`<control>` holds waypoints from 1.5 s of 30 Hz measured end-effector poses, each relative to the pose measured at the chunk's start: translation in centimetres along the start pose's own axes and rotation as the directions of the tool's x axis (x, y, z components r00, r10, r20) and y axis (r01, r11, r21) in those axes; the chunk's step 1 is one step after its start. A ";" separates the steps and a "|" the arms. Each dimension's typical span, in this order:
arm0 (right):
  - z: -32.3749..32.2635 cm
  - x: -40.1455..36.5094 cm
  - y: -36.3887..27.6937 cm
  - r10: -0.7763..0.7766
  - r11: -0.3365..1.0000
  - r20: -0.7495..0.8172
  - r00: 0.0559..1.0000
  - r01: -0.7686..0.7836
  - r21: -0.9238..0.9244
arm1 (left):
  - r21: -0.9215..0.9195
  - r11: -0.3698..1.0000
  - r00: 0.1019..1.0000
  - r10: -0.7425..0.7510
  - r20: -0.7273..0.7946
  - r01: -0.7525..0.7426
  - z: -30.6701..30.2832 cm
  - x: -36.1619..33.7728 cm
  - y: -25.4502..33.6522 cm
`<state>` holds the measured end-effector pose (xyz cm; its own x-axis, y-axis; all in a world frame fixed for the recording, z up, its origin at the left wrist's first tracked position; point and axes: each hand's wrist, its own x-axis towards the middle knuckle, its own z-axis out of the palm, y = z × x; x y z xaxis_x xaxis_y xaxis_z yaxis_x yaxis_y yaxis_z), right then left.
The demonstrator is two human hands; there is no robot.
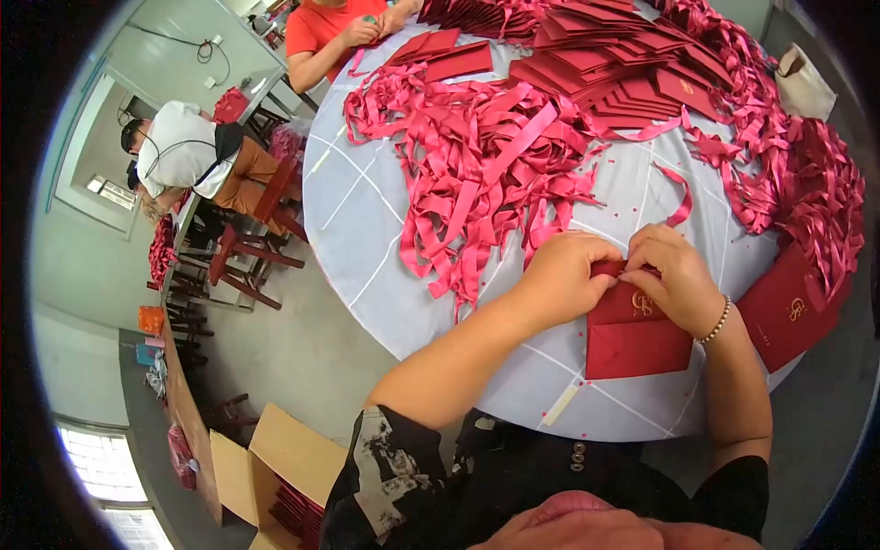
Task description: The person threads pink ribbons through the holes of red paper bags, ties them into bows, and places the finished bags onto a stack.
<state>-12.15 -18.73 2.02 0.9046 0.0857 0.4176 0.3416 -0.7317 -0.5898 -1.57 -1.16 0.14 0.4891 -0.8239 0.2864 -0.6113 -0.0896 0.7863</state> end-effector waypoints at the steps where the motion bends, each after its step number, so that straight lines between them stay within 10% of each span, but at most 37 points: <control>1: 0.0 0.0 -0.1 0.000 1.000 0.011 1.000 0.000 -0.004 | 0.004 1.000 0.999 -0.031 0.034 0.031 -0.1 0.0 0.1; 21: -0.4 -0.3 -0.5 0.290 0.930 0.170 0.942 -0.319 0.182 | -0.072 0.997 0.992 0.000 0.130 0.010 -0.1 -0.2 0.6; 23: -1.8 0.1 -0.5 0.468 0.612 0.422 0.777 -0.629 0.479 | -0.020 0.994 0.988 0.110 0.109 -0.108 -0.2 -0.2 1.1; 25: -2.6 -0.5 1.5 0.336 0.673 0.509 0.792 -0.580 0.459 | 0.045 0.969 0.965 0.235 0.113 -0.241 -0.1 -0.4 1.6; 27: -2.9 -0.5 2.0 0.220 0.448 0.615 0.757 -0.638 0.626 | 0.078 0.942 0.939 0.314 0.139 -0.326 0.0 -0.4 1.6; 31: -1.5 -0.7 2.8 0.388 0.287 0.530 0.754 -0.645 0.708 | 0.069 0.941 0.943 0.329 0.040 -0.331 -0.1 -0.4 2.6; 45: -0.1 -0.6 3.8 0.405 0.274 0.569 0.716 -0.688 0.672 | 0.184 0.928 0.945 0.309 0.109 -0.325 -0.3 -0.2 3.1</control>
<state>-11.42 -21.62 -0.41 0.9310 0.1498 -0.3330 -0.3580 0.1951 -0.9131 -3.38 -1.17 2.67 0.2056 -0.8670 0.4540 -0.8402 0.0815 0.5361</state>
